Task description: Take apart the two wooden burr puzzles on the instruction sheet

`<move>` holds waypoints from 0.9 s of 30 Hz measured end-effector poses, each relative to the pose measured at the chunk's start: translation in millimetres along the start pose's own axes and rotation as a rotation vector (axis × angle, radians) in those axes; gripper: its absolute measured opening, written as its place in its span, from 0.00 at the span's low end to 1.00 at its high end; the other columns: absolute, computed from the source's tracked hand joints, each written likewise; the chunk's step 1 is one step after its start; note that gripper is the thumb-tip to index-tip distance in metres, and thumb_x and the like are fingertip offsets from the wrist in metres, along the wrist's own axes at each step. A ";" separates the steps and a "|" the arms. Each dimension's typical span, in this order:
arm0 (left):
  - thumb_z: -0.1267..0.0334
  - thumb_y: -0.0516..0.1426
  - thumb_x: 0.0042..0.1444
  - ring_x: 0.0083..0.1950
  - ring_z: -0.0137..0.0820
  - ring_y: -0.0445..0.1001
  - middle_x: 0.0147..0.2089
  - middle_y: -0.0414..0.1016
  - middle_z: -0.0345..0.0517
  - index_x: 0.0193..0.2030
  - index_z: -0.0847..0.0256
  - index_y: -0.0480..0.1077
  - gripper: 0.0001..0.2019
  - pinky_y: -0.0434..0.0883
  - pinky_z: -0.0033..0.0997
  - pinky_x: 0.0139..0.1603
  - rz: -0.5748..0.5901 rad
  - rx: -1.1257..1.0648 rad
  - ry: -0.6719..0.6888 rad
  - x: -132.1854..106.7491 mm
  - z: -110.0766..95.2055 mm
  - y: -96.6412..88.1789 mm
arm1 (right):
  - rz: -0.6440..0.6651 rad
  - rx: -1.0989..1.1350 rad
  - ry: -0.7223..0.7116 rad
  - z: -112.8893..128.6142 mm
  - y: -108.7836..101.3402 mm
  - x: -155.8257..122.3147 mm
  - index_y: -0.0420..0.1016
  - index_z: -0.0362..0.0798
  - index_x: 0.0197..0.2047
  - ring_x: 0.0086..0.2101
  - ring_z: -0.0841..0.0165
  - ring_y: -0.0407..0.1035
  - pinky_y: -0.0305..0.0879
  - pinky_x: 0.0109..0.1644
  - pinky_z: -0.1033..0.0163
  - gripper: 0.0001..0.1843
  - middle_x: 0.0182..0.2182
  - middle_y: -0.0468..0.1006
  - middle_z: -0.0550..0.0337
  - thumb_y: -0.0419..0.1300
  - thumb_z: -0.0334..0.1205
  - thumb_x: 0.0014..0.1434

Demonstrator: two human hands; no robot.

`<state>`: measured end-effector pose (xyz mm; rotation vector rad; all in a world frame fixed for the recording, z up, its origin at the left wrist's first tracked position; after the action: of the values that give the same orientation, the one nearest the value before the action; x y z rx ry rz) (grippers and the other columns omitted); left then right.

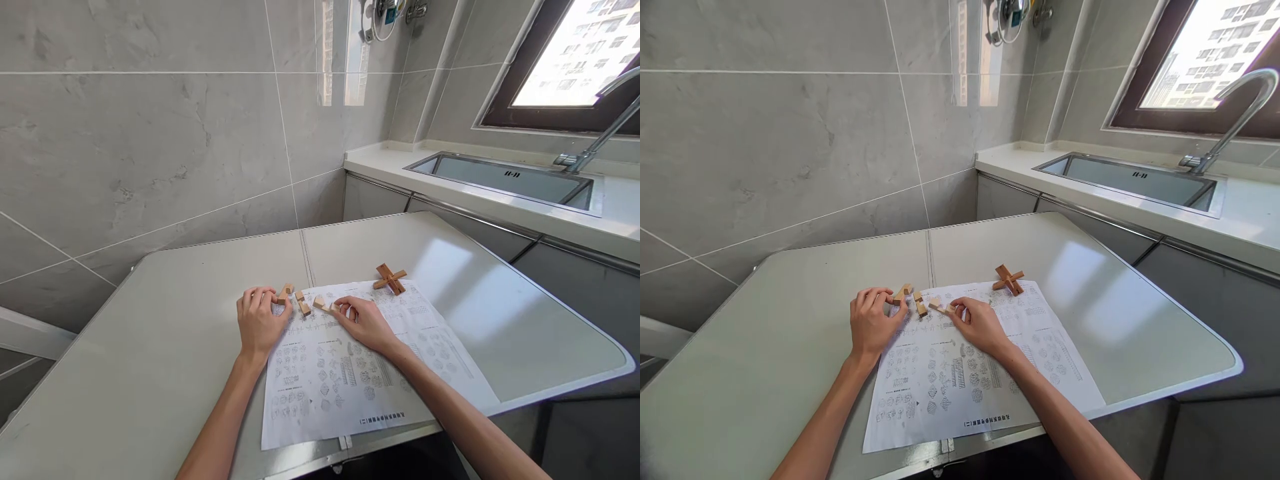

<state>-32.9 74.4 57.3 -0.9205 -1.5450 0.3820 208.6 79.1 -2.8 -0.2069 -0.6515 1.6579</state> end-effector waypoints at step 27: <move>0.52 0.67 0.53 0.54 0.48 0.79 0.66 0.70 0.55 0.64 0.55 0.61 0.34 0.76 0.48 0.52 0.344 -0.158 0.012 -10.9 -19.2 26.0 | -0.117 -0.231 0.051 -6.7 -5.5 -0.1 0.72 0.52 0.38 0.28 0.65 0.73 0.62 0.34 0.60 0.09 0.28 0.80 0.63 0.62 0.48 0.65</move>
<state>-6.7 77.7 35.6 -1.3167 -1.4199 0.5017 216.6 81.4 -5.5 -0.3689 -0.8012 1.4599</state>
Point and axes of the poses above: each hand's wrist, its own x-axis towards the middle knuckle, its own y-axis out of the palm, z = x × y, the point moved 8 cm from there along x, towards the middle knuckle
